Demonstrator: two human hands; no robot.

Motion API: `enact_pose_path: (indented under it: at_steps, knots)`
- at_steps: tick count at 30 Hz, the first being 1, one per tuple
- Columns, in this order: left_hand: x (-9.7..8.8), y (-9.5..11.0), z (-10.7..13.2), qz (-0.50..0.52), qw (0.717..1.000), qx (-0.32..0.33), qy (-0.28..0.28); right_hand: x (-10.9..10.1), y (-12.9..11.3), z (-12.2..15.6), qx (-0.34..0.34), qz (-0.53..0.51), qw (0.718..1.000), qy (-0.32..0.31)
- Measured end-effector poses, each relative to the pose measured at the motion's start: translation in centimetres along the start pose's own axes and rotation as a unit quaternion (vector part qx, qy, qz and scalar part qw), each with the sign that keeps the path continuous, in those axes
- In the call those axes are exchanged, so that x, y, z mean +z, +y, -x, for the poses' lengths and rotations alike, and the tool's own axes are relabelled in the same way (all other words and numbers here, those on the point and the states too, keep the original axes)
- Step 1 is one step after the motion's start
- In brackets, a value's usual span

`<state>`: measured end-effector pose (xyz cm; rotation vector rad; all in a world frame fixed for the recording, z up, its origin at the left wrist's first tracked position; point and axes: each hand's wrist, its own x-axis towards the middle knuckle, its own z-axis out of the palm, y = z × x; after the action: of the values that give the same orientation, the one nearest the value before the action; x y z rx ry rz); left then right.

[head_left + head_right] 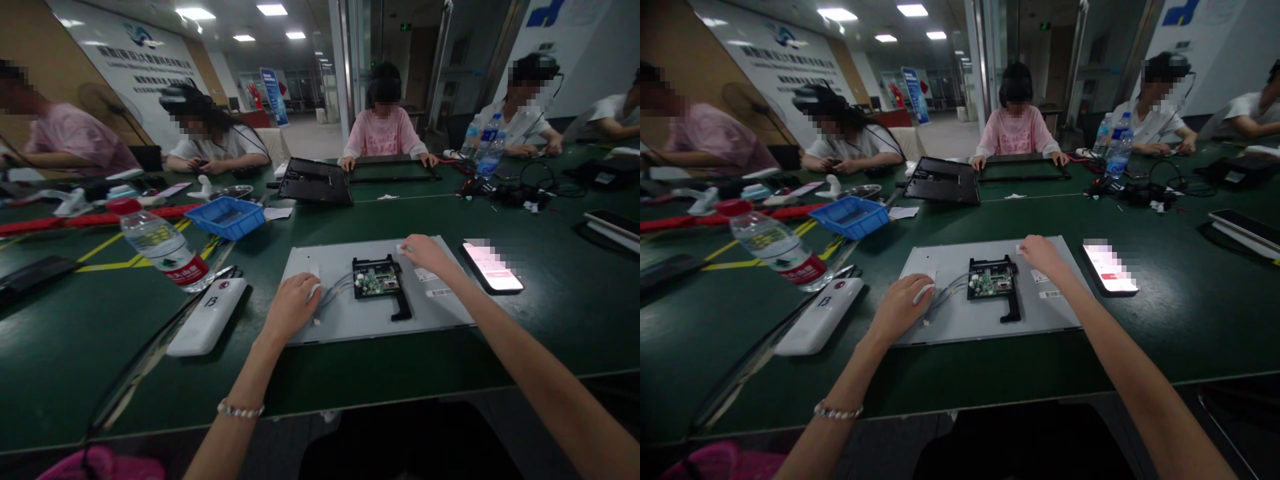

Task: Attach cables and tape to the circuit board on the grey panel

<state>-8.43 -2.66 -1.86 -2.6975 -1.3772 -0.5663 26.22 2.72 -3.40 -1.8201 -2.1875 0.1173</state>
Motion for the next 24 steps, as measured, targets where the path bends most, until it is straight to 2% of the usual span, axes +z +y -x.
enact_pose_path:
  at_steps: [5,10,15,19,24]
  knots:
    - [0.0,0.0,0.0,-0.01,1.0,0.007,0.004,-0.7,2.2,1.8,0.018,-0.07,0.997,-0.027]
    - [-0.9,0.9,-0.9,-0.006,1.0,0.015,0.026,-1.1,4.1,4.6,0.064,-0.112,0.989,-0.079]
    - [-1.6,3.5,-3.8,0.01,0.999,0.042,0.023,0.1,4.1,5.7,0.077,-0.126,0.988,-0.042]
    - [-0.7,6.0,-6.7,0.029,0.997,0.066,0.012,0.8,3.5,5.6,0.074,-0.169,0.982,-0.033]
    - [1.9,8.5,-8.8,0.049,0.992,0.11,-0.025,1.0,2.8,5.7,0.078,-0.21,0.974,-0.015]
